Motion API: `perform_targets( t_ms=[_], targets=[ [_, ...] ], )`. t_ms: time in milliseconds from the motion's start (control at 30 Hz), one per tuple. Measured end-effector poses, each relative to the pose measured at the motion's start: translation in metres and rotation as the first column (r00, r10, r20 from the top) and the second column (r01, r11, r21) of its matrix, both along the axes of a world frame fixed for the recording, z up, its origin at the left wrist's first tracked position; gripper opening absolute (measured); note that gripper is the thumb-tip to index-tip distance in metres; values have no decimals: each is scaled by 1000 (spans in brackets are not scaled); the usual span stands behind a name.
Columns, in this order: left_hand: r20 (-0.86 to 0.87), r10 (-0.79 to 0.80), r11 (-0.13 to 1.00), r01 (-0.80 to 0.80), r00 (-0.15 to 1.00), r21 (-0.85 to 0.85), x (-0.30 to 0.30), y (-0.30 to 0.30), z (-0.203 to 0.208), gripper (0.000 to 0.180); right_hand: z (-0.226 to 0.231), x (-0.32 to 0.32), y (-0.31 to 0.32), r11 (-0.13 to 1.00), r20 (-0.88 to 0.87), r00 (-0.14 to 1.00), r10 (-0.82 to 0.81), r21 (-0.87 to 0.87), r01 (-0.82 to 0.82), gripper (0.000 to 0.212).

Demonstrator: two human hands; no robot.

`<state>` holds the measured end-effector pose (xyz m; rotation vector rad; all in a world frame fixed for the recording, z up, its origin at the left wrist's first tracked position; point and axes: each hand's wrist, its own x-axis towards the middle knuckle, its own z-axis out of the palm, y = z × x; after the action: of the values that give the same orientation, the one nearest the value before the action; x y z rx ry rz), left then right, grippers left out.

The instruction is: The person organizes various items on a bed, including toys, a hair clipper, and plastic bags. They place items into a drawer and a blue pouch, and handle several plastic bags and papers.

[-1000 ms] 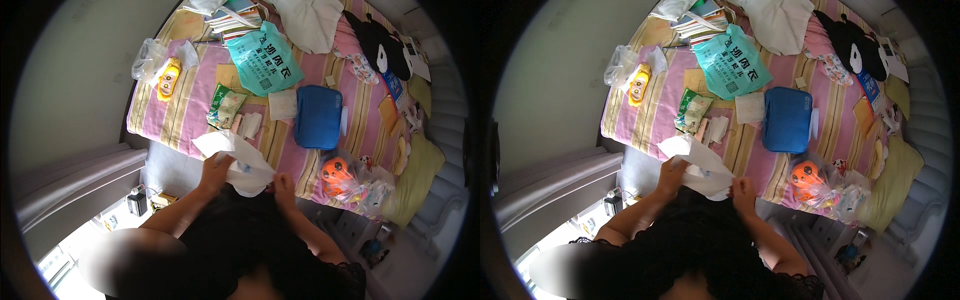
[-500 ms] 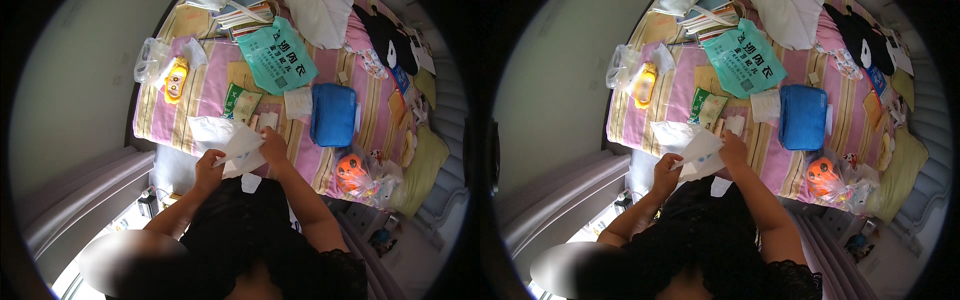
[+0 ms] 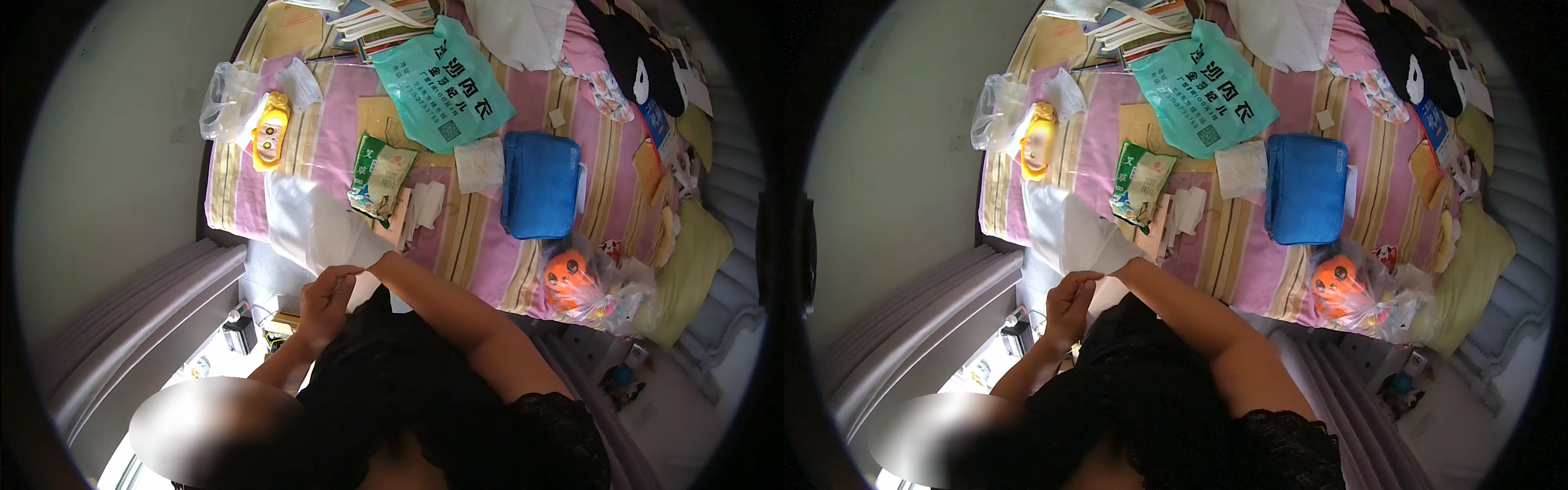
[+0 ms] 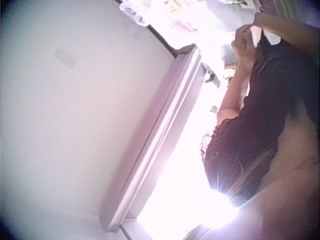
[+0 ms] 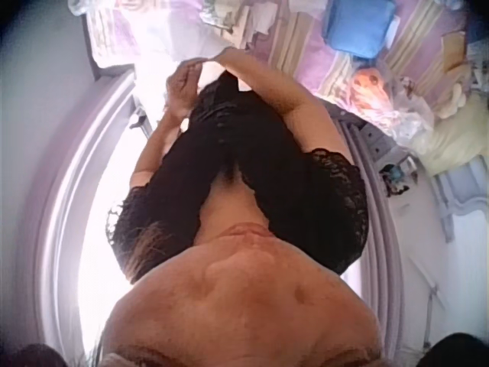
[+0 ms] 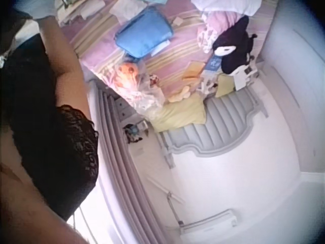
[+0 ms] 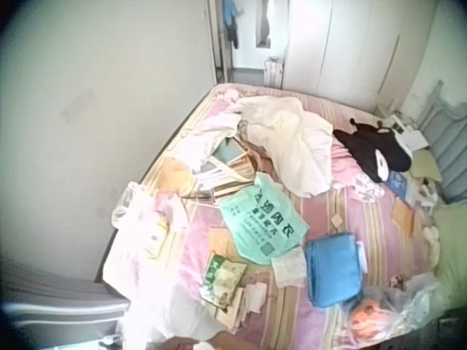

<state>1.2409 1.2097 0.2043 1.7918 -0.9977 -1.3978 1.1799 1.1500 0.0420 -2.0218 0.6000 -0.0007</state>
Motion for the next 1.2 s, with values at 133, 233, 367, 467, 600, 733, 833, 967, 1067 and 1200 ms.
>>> perform_targets(
  t_ms=[133, 233, 367, 467, 600, 733, 833, 967, 1067, 1200],
  targets=[
    [122, -35, 999, 35, 992, -1, 1, -6, 1, 15, -9, 5, 7, 996, -7, 1000, 13, 84, -13, 25],
    [310, 25, 993, 11, 950, -114, 4, -20, -9, 16, 1, -24, 13, 968, 278, 960, -35, 249, -37, 27],
    [71, 357, 934, -358, 931, 6, 42, -17, -40, 19, 77, -140, -49, 72, 222, 857, -465, 974, -213, 31],
    [-30, 424, 905, -423, 905, 46, 43, -19, -40, 23, -61, -198, -78, -444, -502, 131, -855, 838, 317, 44],
    [-17, 375, 923, -371, 927, 106, 37, -14, -46, 29, -119, -216, -122, -735, -675, -318, -666, 521, 434, 44],
    [-28, 292, 955, -290, 956, 63, 35, -17, -57, 30, -248, -266, -127, -580, -467, -398, -790, 778, 240, 48],
    [-41, 328, 943, -324, 944, 81, 36, -16, -67, 32, -242, -270, -127, -515, -403, -428, -809, 837, 185, 49],
    [-39, 336, 939, -331, 941, 98, 41, -15, -69, 33, -73, -209, -89, -381, -152, -444, -883, 783, 491, 45],
    [-42, 372, 927, -368, 927, 77, 37, -21, -68, 30, 20, -186, -42, -156, 161, -328, -931, 638, 754, 37],
    [-180, 411, 911, -393, 894, 126, 30, -23, -67, 32, 75, -139, 15, 557, 531, 346, -773, 310, 770, 24]
  ],
)
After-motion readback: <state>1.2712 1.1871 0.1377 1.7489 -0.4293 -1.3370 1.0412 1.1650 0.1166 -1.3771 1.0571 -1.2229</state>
